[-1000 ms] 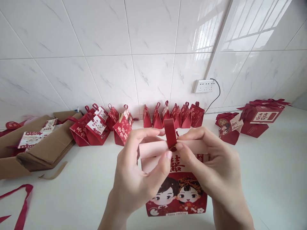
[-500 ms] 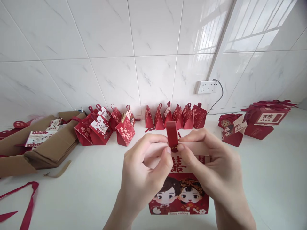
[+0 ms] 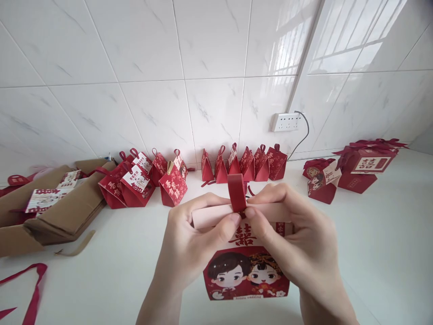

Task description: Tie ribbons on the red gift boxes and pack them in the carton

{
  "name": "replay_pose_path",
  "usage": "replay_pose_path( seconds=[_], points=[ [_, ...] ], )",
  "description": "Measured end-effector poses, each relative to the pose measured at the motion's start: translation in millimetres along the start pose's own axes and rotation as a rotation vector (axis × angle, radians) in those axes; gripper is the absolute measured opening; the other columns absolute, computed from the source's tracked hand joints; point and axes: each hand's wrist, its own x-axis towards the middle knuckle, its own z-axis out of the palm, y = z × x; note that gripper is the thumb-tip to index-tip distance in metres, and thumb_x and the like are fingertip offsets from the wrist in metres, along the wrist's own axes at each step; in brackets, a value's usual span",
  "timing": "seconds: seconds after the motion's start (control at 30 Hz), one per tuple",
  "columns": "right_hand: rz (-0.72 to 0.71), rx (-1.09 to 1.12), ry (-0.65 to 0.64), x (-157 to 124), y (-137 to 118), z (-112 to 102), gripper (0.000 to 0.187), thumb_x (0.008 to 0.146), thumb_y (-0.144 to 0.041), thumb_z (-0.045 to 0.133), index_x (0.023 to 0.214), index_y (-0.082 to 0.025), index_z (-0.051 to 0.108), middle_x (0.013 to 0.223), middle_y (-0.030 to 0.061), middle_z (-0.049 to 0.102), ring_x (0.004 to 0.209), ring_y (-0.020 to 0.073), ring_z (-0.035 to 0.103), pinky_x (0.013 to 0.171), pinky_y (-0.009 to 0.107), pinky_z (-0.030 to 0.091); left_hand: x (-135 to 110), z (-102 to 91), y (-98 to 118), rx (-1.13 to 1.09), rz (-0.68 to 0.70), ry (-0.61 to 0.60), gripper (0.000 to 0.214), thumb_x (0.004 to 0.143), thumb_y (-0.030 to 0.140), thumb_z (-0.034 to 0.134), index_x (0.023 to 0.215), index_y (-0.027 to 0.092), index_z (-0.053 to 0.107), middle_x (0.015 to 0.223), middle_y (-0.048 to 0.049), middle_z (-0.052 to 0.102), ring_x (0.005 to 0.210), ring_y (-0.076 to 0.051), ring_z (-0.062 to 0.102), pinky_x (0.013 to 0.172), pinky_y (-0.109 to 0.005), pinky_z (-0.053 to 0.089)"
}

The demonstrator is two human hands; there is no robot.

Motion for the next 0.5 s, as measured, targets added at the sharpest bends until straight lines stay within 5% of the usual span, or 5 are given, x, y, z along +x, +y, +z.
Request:
replay_pose_path(
  seconds=[0.5],
  points=[
    [0.054,-0.009,-0.005,1.6,1.0,-1.6,0.011,0.085,-0.022,0.058,0.075,-0.022,0.054,0.056,-0.0041,0.053,0.047,0.0094,0.047,0.037,0.019,0.036,0.1,0.4,-2.3,-0.005,-0.049,0.007,0.006,0.072,0.026,0.065,0.068,0.020,0.066,0.061,0.0008,0.063,0.053,-0.013,0.057,0.041,-0.021,0.040]
  ],
)
